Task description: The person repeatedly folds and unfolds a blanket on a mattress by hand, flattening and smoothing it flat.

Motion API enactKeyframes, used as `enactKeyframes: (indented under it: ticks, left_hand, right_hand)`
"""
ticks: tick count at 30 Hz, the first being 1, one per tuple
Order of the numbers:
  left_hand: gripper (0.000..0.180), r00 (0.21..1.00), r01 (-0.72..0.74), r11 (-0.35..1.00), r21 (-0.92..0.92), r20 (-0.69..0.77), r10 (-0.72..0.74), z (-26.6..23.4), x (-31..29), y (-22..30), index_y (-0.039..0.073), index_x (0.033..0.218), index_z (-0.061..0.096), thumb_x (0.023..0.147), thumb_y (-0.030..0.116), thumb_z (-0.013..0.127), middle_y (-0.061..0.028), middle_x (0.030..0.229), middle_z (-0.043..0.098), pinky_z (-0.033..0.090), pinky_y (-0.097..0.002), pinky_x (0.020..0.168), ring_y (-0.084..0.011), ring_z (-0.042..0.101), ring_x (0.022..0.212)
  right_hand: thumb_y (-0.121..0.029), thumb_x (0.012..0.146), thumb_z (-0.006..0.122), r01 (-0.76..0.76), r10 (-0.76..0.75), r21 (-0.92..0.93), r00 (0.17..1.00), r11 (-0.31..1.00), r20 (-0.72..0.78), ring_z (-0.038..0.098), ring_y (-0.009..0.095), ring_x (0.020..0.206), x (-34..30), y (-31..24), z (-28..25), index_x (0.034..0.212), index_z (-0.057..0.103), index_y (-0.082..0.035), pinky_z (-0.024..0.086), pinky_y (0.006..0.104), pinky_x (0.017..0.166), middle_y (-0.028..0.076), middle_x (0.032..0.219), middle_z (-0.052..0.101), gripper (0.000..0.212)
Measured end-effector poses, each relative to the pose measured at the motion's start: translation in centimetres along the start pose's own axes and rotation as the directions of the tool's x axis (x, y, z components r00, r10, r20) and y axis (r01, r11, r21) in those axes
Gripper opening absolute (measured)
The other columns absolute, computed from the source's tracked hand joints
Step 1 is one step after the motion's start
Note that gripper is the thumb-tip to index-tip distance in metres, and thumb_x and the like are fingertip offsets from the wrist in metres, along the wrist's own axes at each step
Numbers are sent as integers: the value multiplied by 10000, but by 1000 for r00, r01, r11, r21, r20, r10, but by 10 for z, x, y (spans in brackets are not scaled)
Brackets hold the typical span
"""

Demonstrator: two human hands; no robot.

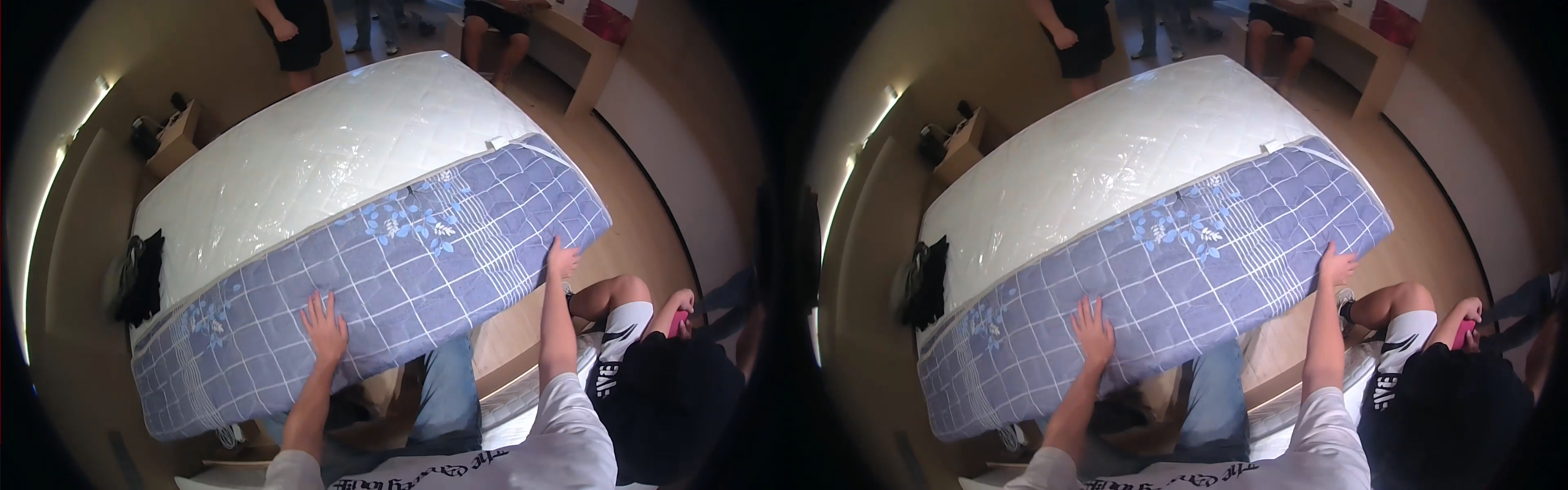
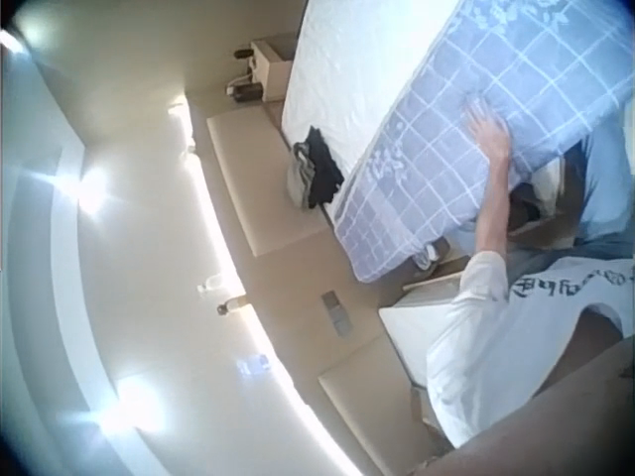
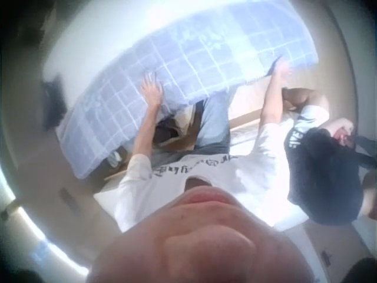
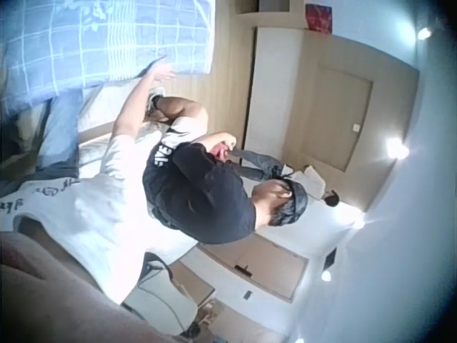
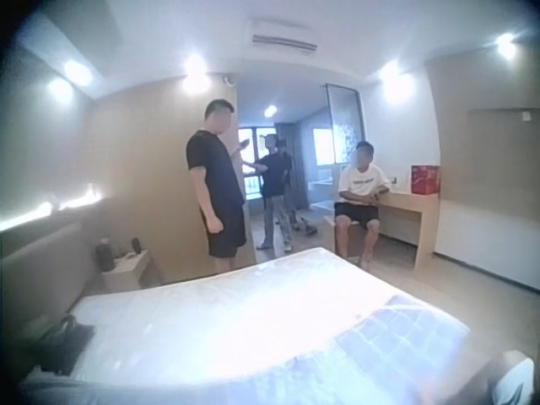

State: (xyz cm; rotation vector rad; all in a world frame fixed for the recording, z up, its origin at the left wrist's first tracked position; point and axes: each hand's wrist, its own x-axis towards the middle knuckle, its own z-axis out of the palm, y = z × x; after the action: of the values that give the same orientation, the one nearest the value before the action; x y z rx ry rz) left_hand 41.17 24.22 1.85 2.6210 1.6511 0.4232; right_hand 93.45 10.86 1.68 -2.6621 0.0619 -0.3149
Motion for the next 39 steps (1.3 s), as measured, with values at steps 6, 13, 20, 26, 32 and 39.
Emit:
enactKeyframes:
  ticks: [6, 13, 20, 26, 32, 39]
  left_hand:
    - [563, 999, -9, 1000, 20, -44, 10, 11, 2, 19, 121, 1306, 352, 763, 183, 486, -155, 1370, 267, 117, -516, 1033, -325, 219, 1279]
    - [548, 1000, 13, 999, 51, -29, -11, 32, 4, 31, 123, 1301, 358, 768, 179, 477, -147, 1372, 267, 116, -500, 1036, -312, 215, 1283]
    - [540, 999, 11, 999, 39, -46, -9, 42, 15, 25, 122, 1294, 368, 766, 169, 467, -150, 1372, 265, 118, -505, 1034, -322, 221, 1278]
    - [557, 999, 24, 1000, -6, -46, -24, 50, 16, 22, 134, 1300, 356, 754, 141, 464, -142, 1372, 266, 117, -497, 1035, -317, 217, 1283]
    - [549, 999, 26, 999, -29, -43, -27, 48, 9, 9, 127, 1292, 370, 755, 178, 475, -149, 1377, 257, 124, -508, 1032, -326, 224, 1277]
    - [547, 996, 15, 1000, -28, -91, -17, 15, -27, -21, 137, 1282, 385, 751, 199, 502, -148, 1358, 287, 154, -516, 1022, -320, 245, 1268]
  right_hand:
    - [-668, 631, 580, -295, 290, 21, 947, 955, 137, 505, 360, 1039, 85, 35, 14, 1122, 457, 75, 417, 447, 845, 243, 1114, 512, 899]
    - [-458, 775, 522, 321, -322, 66, 873, 945, 366, 606, 358, 844, 189, 68, 55, 872, 591, 128, 466, 399, 703, 294, 898, 590, 598]
    - [-289, 767, 613, -450, 34, 639, 832, 623, 553, 579, 287, 908, 203, 64, 97, 1063, 521, 89, 458, 404, 745, 194, 1039, 573, 489]
    - [-307, 741, 664, -718, 128, 663, 693, 211, 710, 562, 268, 949, 225, 52, 82, 1106, 504, 83, 445, 380, 838, 179, 1095, 554, 557]
    - [-90, 741, 582, 192, -373, 589, 905, 785, 202, 568, 170, 728, 261, -2, 22, 913, 600, 76, 441, 304, 681, 117, 816, 624, 240]
    - [-53, 804, 433, 525, -760, 768, 645, 366, -78, 530, 226, 692, -91, -84, -155, 1050, 503, 44, 428, 337, 666, 161, 800, 561, 274]
